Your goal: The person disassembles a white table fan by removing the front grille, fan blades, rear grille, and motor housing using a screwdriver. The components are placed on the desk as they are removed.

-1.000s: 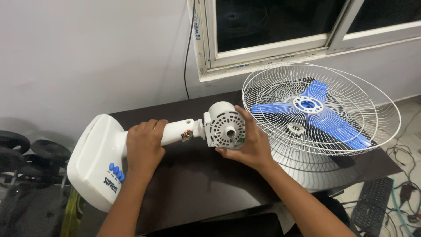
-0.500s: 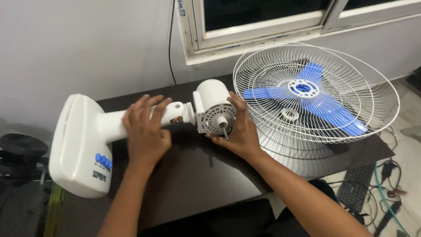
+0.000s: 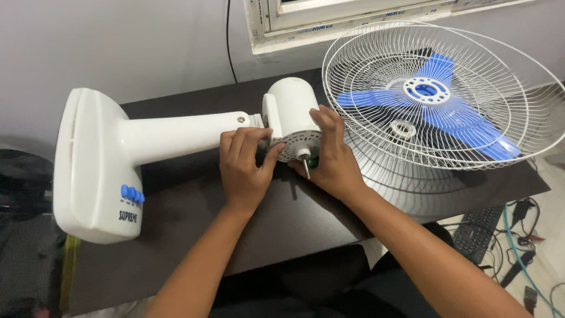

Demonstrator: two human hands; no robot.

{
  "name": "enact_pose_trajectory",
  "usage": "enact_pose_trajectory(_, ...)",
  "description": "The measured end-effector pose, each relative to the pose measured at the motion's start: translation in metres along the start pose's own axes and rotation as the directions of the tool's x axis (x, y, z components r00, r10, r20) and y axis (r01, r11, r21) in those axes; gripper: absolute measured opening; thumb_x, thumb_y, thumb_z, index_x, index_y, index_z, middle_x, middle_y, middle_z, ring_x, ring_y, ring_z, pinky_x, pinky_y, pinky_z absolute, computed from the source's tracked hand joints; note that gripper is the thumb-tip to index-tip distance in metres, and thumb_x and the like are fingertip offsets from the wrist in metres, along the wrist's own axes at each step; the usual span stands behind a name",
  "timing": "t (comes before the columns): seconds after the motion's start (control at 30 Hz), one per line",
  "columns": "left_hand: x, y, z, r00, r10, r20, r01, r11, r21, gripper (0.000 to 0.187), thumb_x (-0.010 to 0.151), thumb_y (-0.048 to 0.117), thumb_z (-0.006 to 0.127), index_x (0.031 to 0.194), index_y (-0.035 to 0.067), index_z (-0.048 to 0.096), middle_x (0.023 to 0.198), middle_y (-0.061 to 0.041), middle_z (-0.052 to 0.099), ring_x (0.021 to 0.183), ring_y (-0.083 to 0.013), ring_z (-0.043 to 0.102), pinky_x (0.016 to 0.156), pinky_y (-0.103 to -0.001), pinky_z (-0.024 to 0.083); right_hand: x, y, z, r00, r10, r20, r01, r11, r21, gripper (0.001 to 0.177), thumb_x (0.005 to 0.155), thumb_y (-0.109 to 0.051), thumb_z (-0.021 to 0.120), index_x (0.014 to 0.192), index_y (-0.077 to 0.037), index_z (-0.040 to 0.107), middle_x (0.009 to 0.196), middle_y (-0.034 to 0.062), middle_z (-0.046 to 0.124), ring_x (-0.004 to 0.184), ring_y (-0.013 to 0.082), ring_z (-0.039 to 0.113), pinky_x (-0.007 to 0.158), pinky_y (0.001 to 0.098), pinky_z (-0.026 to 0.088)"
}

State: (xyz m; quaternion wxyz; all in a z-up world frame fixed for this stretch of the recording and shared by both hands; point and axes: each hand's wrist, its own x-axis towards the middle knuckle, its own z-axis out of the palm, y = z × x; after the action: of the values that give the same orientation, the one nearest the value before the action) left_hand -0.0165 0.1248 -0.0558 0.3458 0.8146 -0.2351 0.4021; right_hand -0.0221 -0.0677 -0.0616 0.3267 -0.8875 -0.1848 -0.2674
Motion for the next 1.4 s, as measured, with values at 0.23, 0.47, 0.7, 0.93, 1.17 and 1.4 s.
enact_pose_trajectory(0.23, -0.005, -0.002, 0.001, 1.000, -0.015, 0.005, 0.015, 0.999, -0.031, 0.028, 0.091, 0.020, 0.082, 0.112, 0.009, 0.067, 0.108, -0.004, 0.066, 0.101, -0.0237, 0.057, 0.093, -0.040, 0.046, -0.012, -0.007, -0.016, 0.999, 0.018, 0.039, -0.017, 0.999, -0.038, 0.106, 0.070, -0.011, 0.087, 0.155, -0.012, 0.024, 0.149, 0.0246, 0.039, 0.104, 0.0448, 0.067, 0.077, 0.0448, 0.063)
enact_pose_trajectory(0.47, -0.003, -0.002, 0.006, 0.999, 0.025, 0.034, -0.026, 0.999, 0.033, 0.031, 0.088, 0.029, 0.081, 0.112, 0.013, 0.069, 0.114, -0.003, 0.062, 0.113, -0.0240, 0.053, 0.101, -0.045, 0.034, -0.026, -0.009, -0.031, 0.889, 0.436, 0.140, -0.436, 0.899, -0.031, 0.068, 0.083, -0.017, 0.080, 0.143, -0.008, 0.051, 0.117, 0.0094, 0.073, 0.053, 0.0197, 0.065, 0.046, 0.0290, 0.048)
enact_pose_trajectory(0.7, 0.000, -0.008, 0.008, 0.998, -0.015, 0.067, 0.018, 0.999, -0.048, 0.027, 0.091, 0.026, 0.081, 0.113, 0.014, 0.071, 0.107, -0.001, 0.061, 0.104, -0.0200, 0.055, 0.097, -0.042, 0.032, -0.016, 0.011, -0.015, 0.950, 0.313, -0.011, -0.291, 0.892, 0.345, 0.045, 0.084, -0.007, 0.083, 0.124, 0.001, 0.066, 0.115, 0.0123, 0.072, 0.096, 0.0128, 0.071, 0.072, 0.0226, 0.062)
enact_pose_trajectory(0.93, 0.002, -0.005, -0.004, 0.992, -0.070, 0.105, 0.083, 0.989, -0.126, 0.031, 0.084, 0.021, 0.087, 0.107, 0.013, 0.069, 0.102, 0.001, 0.064, 0.096, -0.0185, 0.059, 0.093, -0.037, 0.035, -0.026, -0.003, -0.022, 0.891, 0.453, 0.022, -0.414, 0.792, 0.449, 0.048, 0.082, -0.005, 0.082, 0.127, -0.003, 0.067, 0.112, 0.0061, 0.070, 0.062, 0.0018, 0.055, 0.048, 0.0176, 0.044)
enact_pose_trajectory(1.17, 0.003, -0.007, -0.003, 0.990, -0.085, 0.114, 0.098, 0.989, -0.108, 0.032, 0.081, 0.020, 0.089, 0.105, 0.013, 0.069, 0.099, 0.001, 0.064, 0.096, -0.0181, 0.059, 0.091, -0.037, 0.036, -0.021, -0.010, -0.018, 0.938, 0.305, -0.168, -0.265, 0.938, 0.224, 0.035, 0.085, -0.007, 0.085, 0.117, -0.004, 0.073, 0.109, 0.0038, 0.071, 0.059, 0.0006, 0.047, 0.047, 0.0181, 0.040)
enact_pose_trajectory(1.4, 0.000, -0.008, 0.002, 0.990, -0.090, 0.109, 0.100, 0.990, -0.097, 0.032, 0.081, 0.022, 0.089, 0.104, 0.013, 0.068, 0.102, 0.001, 0.064, 0.097, -0.0169, 0.059, 0.096, -0.038, 0.035, -0.019, 0.002, -0.013, 0.942, 0.279, -0.189, -0.246, 0.952, 0.182, 0.024, 0.085, -0.007, 0.083, 0.102, -0.001, 0.066, 0.104, 0.0043, 0.069, 0.054, 0.0008, 0.047, 0.043, 0.0193, 0.039)
